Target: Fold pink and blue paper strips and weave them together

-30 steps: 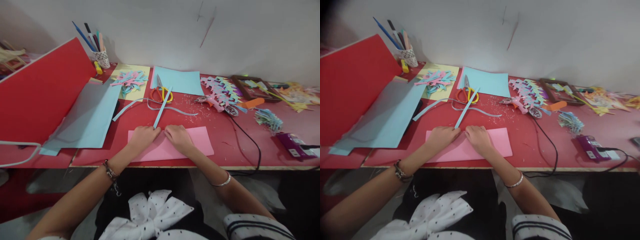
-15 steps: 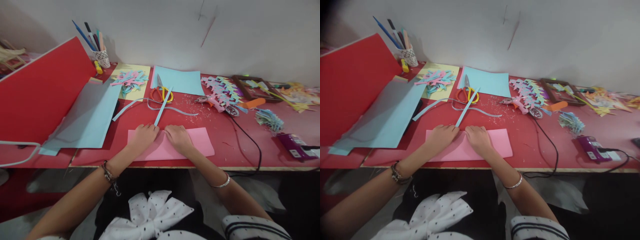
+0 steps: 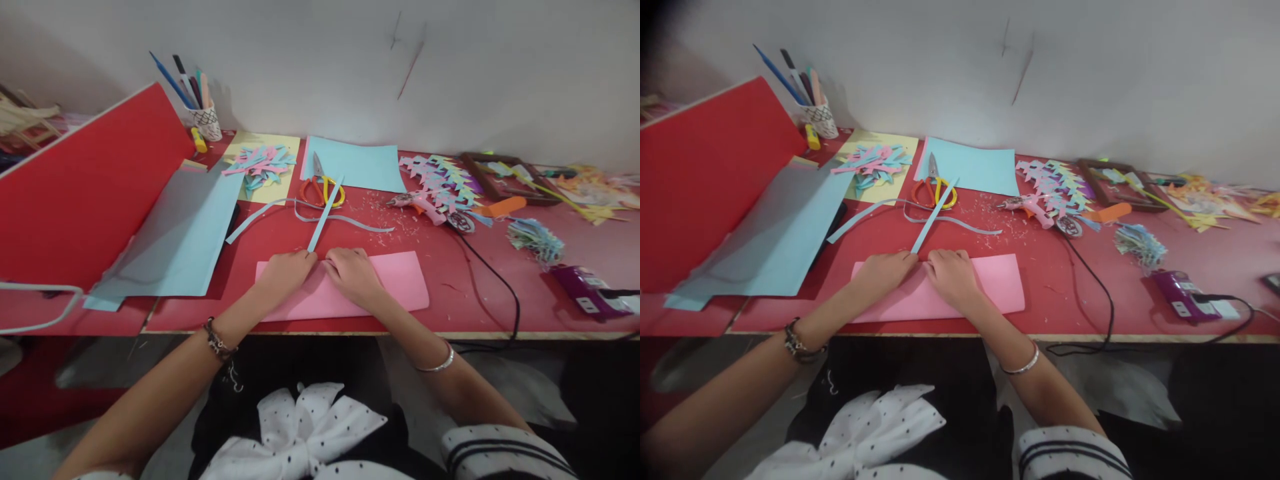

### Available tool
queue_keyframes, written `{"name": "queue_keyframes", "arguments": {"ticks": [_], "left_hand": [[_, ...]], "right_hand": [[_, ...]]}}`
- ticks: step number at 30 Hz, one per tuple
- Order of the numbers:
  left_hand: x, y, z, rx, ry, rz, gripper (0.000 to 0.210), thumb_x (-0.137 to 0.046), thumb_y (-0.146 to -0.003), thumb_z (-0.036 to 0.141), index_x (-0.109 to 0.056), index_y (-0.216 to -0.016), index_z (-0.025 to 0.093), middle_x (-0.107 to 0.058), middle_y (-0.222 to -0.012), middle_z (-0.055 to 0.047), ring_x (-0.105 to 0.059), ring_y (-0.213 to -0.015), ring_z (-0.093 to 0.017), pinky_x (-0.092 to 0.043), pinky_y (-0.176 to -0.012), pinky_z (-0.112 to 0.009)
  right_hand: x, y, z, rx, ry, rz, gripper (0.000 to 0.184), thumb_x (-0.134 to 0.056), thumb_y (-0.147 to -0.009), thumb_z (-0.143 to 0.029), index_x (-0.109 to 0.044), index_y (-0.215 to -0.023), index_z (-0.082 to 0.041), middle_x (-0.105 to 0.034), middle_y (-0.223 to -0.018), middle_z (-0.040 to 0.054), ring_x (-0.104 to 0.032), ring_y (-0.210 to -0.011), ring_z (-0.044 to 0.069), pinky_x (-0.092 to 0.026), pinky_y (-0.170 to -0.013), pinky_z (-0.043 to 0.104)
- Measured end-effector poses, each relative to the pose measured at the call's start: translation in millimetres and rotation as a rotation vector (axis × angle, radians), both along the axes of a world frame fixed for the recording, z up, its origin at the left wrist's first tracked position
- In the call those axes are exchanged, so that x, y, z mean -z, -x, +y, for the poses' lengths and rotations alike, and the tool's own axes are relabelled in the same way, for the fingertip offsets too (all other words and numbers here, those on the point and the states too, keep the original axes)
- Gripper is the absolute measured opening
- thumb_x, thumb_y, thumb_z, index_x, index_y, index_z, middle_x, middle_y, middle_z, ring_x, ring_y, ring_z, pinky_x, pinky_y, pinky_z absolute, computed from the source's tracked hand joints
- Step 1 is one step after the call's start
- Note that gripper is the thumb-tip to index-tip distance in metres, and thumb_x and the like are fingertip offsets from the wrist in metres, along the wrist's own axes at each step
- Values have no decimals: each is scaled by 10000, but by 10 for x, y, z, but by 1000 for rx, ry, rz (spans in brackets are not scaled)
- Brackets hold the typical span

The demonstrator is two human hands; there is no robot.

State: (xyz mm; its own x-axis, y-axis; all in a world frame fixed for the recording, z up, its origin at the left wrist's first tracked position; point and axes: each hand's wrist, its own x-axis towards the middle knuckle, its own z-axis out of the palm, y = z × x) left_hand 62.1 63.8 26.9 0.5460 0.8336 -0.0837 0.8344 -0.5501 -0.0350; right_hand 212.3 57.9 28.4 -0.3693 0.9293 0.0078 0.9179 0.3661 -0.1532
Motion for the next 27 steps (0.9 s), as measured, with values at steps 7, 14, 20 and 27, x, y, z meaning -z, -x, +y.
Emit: {"name": "queue_keyframes", "arguments": {"ticks": [7,14,20,27], "left_hand": [[44,2,-6,-17,-50,-24,222,-345,-831,97,-553,-898,139,-620,-729,-82,-619,-694,-193,-428,-525,-258],[94,37,9,-30,-79,-63,256,-305,-862,171,-549,-932,140,-608,-770,-81,-599,-708,-193,-426,-563,-278],[92,45,-125,40,-181,-110,293,-317,-848,151,-544,-1029,111,-591,-979,-137,-544,-945,-246,-432,-769,-365],[221,107,-372,35,-107,-275,439,-337,-864,333,-407,-1236,110,-488,-1221,-145,-441,-1132,-230,-356,-943,-376]], "right_hand": [[4,67,61,2,48,-4,183,-381,-855,-191,-533,-760,-156,-618,-766,46,-526,-713,154,-224,-604,264],[63,73,48,17,-4,-17,180,-378,-854,-196,-534,-769,-165,-617,-771,46,-526,-726,162,-220,-607,271],[96,66,46,5,-36,-9,180,-383,-859,-209,-536,-773,-167,-617,-765,39,-527,-724,163,-219,-609,270],[99,68,49,-3,-32,-4,217,-379,-877,-264,-531,-756,-167,-609,-746,34,-518,-697,153,-216,-607,270]]}}
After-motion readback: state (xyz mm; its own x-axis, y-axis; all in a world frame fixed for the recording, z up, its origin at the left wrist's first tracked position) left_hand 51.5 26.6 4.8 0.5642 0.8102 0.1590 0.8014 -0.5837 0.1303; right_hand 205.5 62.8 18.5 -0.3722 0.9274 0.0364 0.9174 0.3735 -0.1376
